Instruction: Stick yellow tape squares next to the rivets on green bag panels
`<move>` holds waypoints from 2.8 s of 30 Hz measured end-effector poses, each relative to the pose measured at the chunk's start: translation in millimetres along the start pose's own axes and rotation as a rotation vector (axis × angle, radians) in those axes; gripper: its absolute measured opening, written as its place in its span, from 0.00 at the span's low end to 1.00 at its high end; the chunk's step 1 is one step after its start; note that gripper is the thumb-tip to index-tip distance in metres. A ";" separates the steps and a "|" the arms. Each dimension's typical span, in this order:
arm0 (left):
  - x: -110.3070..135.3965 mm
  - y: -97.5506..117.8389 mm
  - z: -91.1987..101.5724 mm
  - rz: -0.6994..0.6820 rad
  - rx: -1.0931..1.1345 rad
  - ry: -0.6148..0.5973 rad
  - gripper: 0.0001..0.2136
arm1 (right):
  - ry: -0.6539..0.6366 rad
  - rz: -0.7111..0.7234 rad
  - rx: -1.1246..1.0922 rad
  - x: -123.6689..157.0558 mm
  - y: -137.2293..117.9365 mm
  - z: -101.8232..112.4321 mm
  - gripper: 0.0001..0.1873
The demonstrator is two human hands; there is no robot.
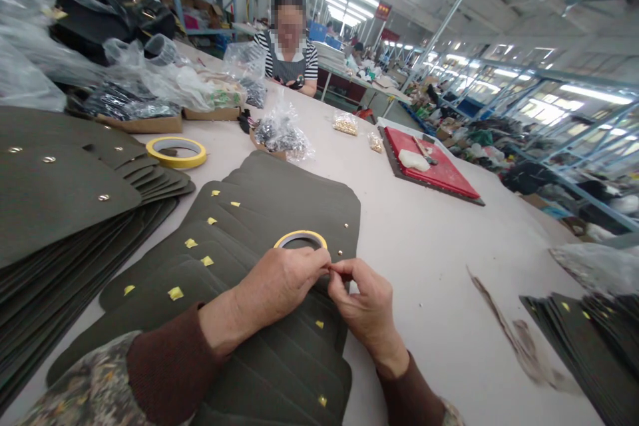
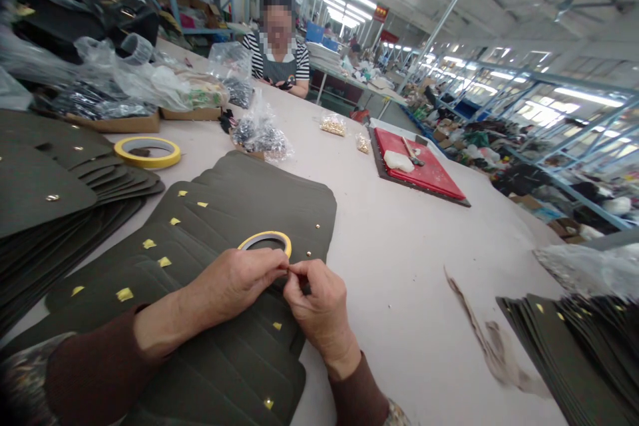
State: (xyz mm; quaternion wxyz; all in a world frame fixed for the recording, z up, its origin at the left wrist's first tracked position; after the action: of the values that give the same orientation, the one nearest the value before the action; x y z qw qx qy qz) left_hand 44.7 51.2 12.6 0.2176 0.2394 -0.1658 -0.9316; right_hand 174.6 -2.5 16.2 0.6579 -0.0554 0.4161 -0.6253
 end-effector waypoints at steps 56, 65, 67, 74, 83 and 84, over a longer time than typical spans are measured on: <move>2.3 -0.7 -20.2 0.070 -0.266 -0.200 0.04 | -0.307 -0.949 -0.278 -16.0 90.5 -32.1 0.19; 3.8 5.2 -6.7 0.028 -0.288 -0.119 0.04 | -0.272 -0.574 0.133 -38.6 71.2 -16.8 0.18; 2.2 13.4 10.5 -0.009 -0.297 -0.062 0.05 | -0.266 -0.304 0.224 -48.5 47.4 -18.7 0.15; 41.0 42.9 105.0 0.103 -0.327 0.191 0.09 | -0.520 0.185 0.600 -69.2 -9.1 -71.9 0.13; 184.7 18.0 193.2 0.485 -0.839 0.228 0.16 | -0.634 0.124 0.575 -68.5 -16.5 -92.6 0.16; 198.8 4.7 200.0 0.546 -0.885 0.181 0.17 | -0.649 0.091 0.577 -67.4 -17.9 -92.9 0.16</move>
State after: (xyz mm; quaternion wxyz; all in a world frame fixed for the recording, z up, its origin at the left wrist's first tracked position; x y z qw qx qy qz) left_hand -214.6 -8.2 106.3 0.5461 0.1521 0.2063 -0.7976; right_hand 112.1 93.8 -1.1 0.7700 -0.0446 -0.0018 -0.6365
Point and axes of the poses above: each hand's wrist, its own x-axis away from the middle knuckle, its own z-axis out of the back of the hand, y = z × x, the point moved 5 cm from there along -x, towards the middle knuckle, and after that the axes turned 9 degrees about -z, right-handed, at the moved point
